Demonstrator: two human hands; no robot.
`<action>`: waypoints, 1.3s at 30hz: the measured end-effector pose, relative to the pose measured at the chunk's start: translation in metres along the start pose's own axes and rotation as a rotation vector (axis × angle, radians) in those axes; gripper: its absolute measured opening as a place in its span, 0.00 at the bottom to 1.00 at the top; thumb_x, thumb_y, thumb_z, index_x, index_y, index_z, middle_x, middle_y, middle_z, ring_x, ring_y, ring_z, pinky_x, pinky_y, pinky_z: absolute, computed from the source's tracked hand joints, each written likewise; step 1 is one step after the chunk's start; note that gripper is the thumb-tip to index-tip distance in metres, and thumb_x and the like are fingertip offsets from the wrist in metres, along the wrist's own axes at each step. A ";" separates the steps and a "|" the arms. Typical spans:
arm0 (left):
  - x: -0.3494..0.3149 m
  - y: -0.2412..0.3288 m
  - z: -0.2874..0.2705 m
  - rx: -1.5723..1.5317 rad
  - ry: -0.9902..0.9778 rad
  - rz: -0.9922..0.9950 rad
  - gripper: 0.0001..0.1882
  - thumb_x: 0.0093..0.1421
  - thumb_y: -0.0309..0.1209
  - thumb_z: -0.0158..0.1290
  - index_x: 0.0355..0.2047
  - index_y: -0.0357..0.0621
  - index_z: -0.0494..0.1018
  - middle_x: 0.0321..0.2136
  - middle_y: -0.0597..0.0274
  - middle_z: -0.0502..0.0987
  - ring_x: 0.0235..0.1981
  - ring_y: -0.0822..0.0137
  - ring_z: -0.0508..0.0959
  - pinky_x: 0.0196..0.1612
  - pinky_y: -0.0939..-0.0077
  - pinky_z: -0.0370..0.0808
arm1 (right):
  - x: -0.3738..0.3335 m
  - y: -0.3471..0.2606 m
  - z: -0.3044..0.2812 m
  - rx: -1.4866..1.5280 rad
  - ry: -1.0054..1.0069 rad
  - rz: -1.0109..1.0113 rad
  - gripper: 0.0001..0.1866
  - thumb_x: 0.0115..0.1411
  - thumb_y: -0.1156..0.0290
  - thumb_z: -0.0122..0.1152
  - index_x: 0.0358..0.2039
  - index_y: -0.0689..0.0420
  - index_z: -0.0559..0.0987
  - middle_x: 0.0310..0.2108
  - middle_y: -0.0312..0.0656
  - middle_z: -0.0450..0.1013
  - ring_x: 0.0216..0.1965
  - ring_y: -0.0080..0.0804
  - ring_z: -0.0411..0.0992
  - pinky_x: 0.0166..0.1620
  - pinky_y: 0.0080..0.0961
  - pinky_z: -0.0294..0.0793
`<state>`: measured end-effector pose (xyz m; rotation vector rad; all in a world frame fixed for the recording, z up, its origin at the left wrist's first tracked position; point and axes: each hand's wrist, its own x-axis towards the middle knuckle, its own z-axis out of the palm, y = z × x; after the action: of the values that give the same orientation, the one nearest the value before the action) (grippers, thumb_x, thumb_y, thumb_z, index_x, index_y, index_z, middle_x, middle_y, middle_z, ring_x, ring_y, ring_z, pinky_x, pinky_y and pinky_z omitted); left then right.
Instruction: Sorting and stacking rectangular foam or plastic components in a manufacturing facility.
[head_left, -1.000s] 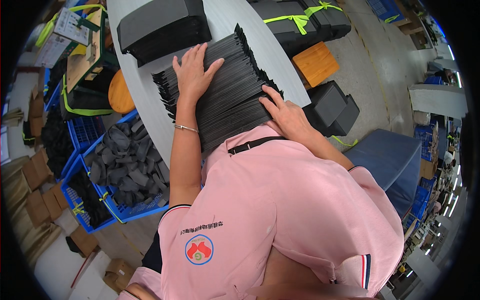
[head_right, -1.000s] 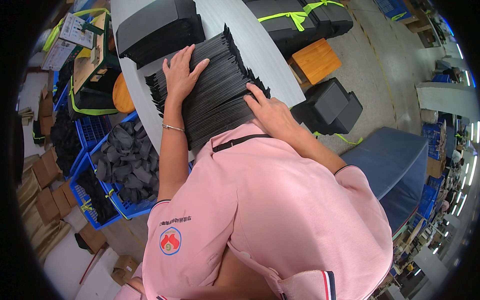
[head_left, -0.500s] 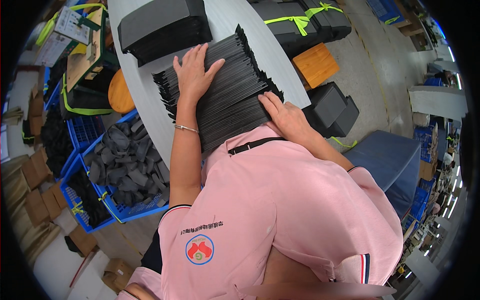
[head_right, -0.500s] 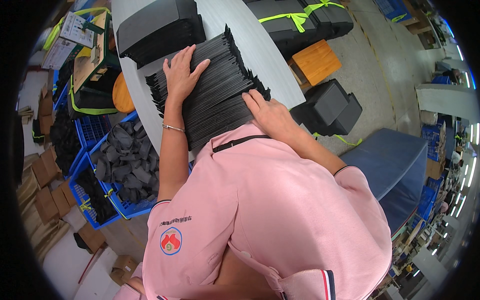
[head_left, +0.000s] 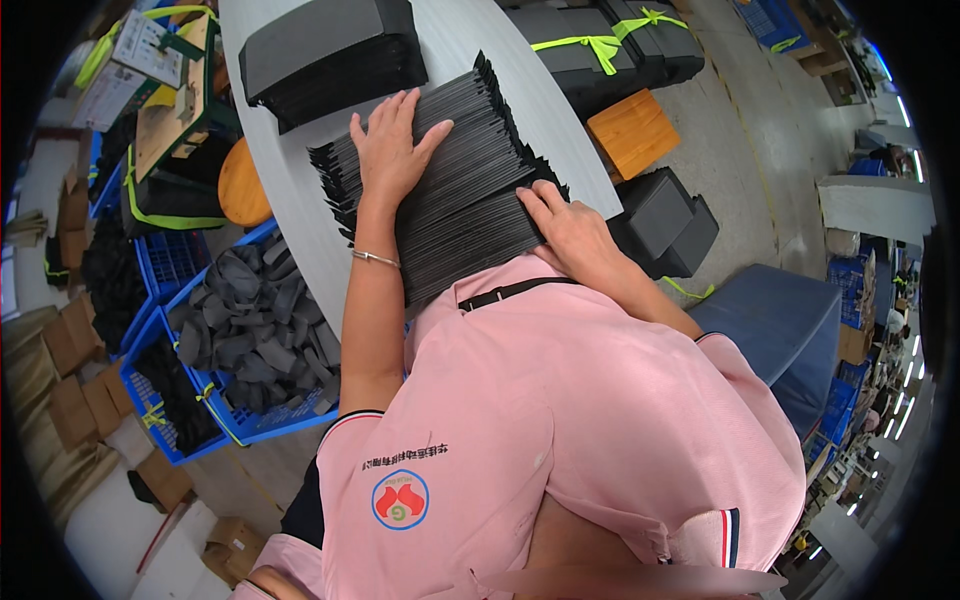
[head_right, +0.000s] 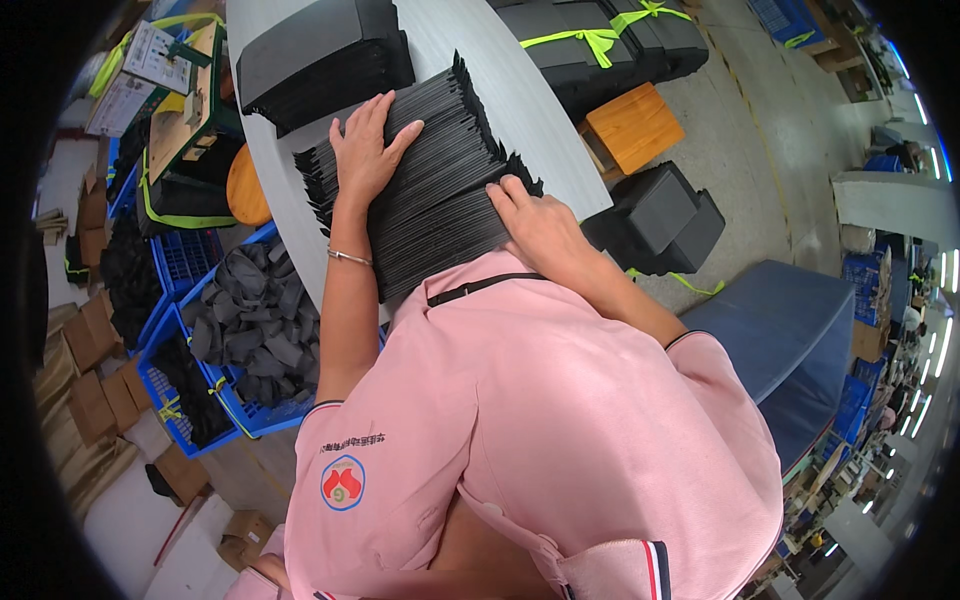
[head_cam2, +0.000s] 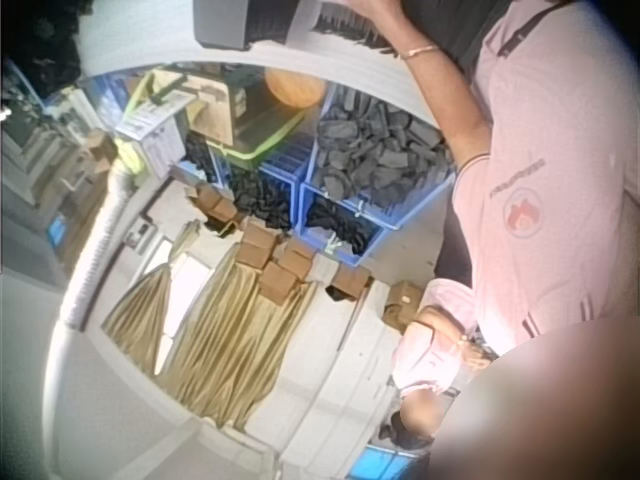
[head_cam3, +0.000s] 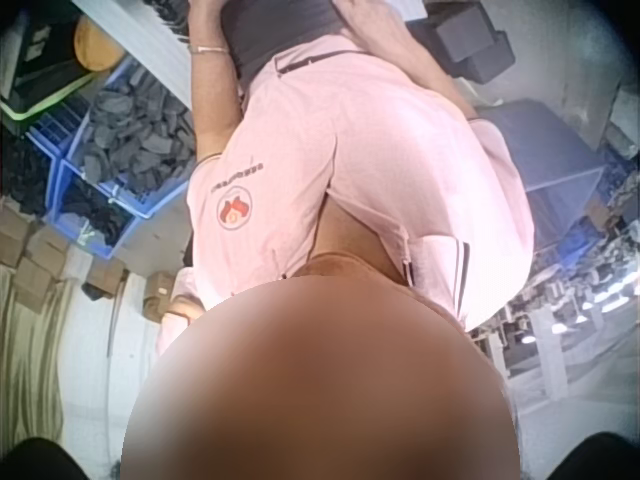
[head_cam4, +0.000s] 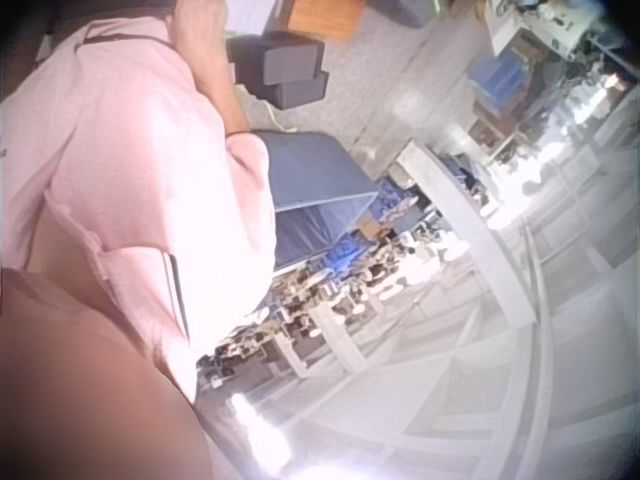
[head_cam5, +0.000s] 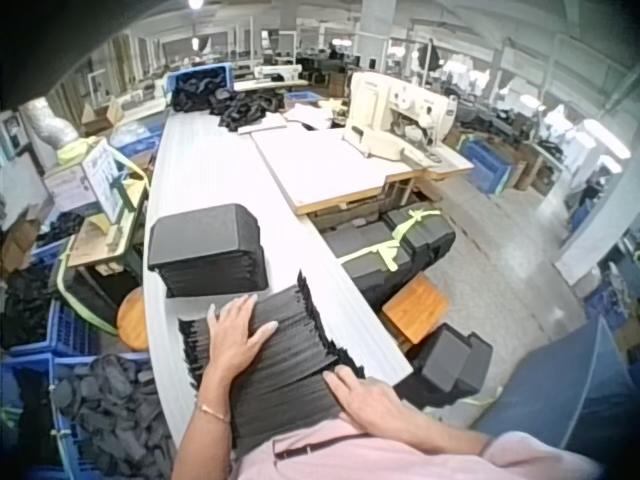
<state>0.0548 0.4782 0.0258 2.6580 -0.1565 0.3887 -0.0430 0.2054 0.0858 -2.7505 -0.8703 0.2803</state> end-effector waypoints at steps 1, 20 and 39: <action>0.001 0.000 0.000 0.001 -0.001 0.002 0.38 0.64 0.59 0.53 0.65 0.45 0.69 0.64 0.53 0.71 0.67 0.55 0.66 0.71 0.38 0.45 | -0.001 0.002 0.001 0.015 0.023 -0.009 0.42 0.50 0.71 0.74 0.65 0.58 0.64 0.58 0.47 0.62 0.32 0.44 0.76 0.38 0.39 0.79; 0.002 0.000 0.000 -0.011 -0.017 -0.013 0.39 0.63 0.59 0.53 0.65 0.45 0.68 0.64 0.53 0.70 0.68 0.56 0.65 0.72 0.39 0.43 | 0.002 -0.005 -0.018 0.010 -0.035 -0.005 0.42 0.51 0.61 0.73 0.64 0.62 0.65 0.60 0.49 0.64 0.34 0.47 0.77 0.41 0.38 0.79; 0.002 -0.001 0.001 -0.005 -0.011 -0.012 0.39 0.63 0.60 0.53 0.65 0.46 0.68 0.64 0.54 0.70 0.67 0.55 0.65 0.71 0.38 0.43 | 0.014 0.002 0.000 -0.008 0.126 -0.029 0.36 0.60 0.46 0.65 0.58 0.61 0.72 0.58 0.49 0.67 0.29 0.41 0.79 0.37 0.33 0.80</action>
<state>0.0569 0.4785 0.0254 2.6553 -0.1448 0.3699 -0.0305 0.2122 0.0833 -2.7260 -0.8782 0.0970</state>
